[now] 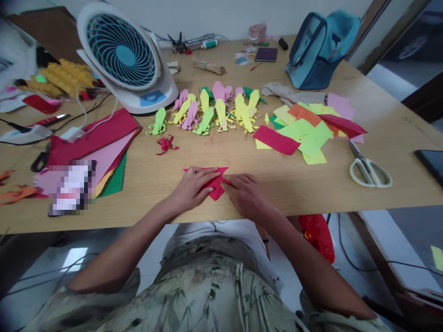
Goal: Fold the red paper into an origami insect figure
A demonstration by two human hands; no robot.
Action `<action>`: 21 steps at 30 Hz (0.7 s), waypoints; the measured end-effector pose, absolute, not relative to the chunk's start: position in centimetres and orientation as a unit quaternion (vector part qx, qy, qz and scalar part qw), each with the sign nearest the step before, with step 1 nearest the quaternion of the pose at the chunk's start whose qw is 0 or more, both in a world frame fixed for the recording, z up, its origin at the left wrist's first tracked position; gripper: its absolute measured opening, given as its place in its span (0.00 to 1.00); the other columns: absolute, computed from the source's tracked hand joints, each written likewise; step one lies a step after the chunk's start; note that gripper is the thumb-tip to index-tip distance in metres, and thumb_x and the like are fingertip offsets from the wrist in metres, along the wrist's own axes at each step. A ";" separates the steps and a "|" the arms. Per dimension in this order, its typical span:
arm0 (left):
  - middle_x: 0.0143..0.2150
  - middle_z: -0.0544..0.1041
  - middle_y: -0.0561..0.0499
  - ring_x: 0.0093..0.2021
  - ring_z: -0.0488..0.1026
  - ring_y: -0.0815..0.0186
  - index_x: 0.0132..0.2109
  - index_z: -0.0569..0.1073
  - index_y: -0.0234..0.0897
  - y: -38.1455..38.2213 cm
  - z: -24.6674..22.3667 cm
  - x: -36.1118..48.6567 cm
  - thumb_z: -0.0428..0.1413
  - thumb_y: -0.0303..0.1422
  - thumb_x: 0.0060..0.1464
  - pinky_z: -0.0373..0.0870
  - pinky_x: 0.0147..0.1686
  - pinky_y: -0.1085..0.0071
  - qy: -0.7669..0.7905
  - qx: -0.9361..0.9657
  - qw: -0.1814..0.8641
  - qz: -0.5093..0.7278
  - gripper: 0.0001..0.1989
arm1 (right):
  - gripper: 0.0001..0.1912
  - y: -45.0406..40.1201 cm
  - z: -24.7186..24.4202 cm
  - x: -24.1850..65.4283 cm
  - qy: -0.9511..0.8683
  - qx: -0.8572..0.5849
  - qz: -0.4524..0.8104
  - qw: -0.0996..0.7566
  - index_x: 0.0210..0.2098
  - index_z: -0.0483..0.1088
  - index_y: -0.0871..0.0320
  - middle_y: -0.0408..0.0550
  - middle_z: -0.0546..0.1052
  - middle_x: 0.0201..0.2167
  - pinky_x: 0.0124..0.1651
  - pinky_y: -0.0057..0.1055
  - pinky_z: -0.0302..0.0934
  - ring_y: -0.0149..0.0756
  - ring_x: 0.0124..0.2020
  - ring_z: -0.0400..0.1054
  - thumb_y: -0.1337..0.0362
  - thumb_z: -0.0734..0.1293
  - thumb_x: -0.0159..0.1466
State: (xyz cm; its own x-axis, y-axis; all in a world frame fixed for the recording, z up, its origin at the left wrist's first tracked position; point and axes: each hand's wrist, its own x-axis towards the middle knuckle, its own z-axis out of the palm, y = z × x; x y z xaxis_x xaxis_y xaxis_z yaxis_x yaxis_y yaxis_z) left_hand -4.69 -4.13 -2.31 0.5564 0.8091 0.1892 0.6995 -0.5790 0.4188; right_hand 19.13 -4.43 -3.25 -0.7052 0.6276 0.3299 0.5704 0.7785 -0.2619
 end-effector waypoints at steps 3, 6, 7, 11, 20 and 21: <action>0.67 0.69 0.44 0.59 0.66 0.53 0.64 0.69 0.38 -4.4 -2.1 -4.4 0.54 0.42 0.64 0.61 0.58 0.52 0.446 0.864 0.140 0.187 0.25 | 0.19 -4.4 -3.1 19.1 -0.921 -0.326 0.067 0.202 0.56 0.74 0.58 0.58 0.75 0.57 0.56 0.48 0.61 0.50 0.55 0.69 0.70 0.60 0.69; 0.67 0.68 0.43 0.59 0.66 0.50 0.63 0.70 0.37 -4.6 -2.1 -4.0 0.58 0.44 0.61 0.62 0.58 0.51 0.455 0.861 0.130 0.186 0.27 | 0.19 -4.4 -3.1 19.0 -0.920 -0.323 0.072 0.209 0.55 0.74 0.58 0.57 0.76 0.57 0.56 0.48 0.61 0.50 0.55 0.69 0.69 0.60 0.69; 0.67 0.68 0.43 0.58 0.66 0.50 0.63 0.70 0.37 -4.7 -2.1 -3.9 0.58 0.44 0.60 0.62 0.58 0.50 0.456 0.861 0.127 0.185 0.28 | 0.18 -4.4 -3.1 19.0 -0.920 -0.320 0.074 0.213 0.55 0.74 0.58 0.57 0.76 0.56 0.56 0.48 0.61 0.49 0.55 0.69 0.69 0.60 0.69; 0.66 0.70 0.42 0.60 0.66 0.49 0.63 0.70 0.36 -4.8 -2.3 -3.8 0.58 0.43 0.60 0.62 0.59 0.49 0.453 0.865 0.117 0.182 0.28 | 0.18 -4.4 -3.3 19.3 -0.900 -0.336 0.095 0.262 0.55 0.73 0.58 0.55 0.77 0.55 0.56 0.45 0.62 0.45 0.54 0.71 0.70 0.61 0.69; 0.67 0.68 0.43 0.58 0.66 0.47 0.64 0.69 0.34 -5.0 -1.9 -3.8 0.59 0.42 0.59 0.63 0.58 0.47 0.463 0.867 0.105 0.148 0.29 | 0.20 -2.9 -2.6 18.9 -0.894 -0.384 0.080 0.218 0.51 0.75 0.59 0.56 0.76 0.45 0.49 0.41 0.63 0.45 0.46 0.68 0.74 0.58 0.66; 0.67 0.68 0.42 0.58 0.66 0.47 0.64 0.69 0.34 -5.0 -1.8 -3.8 0.59 0.42 0.59 0.64 0.57 0.46 0.463 0.868 0.106 0.146 0.29 | 0.20 -2.5 -2.4 18.7 -0.901 -0.381 0.070 0.195 0.51 0.75 0.58 0.56 0.75 0.45 0.48 0.40 0.63 0.45 0.45 0.67 0.74 0.57 0.66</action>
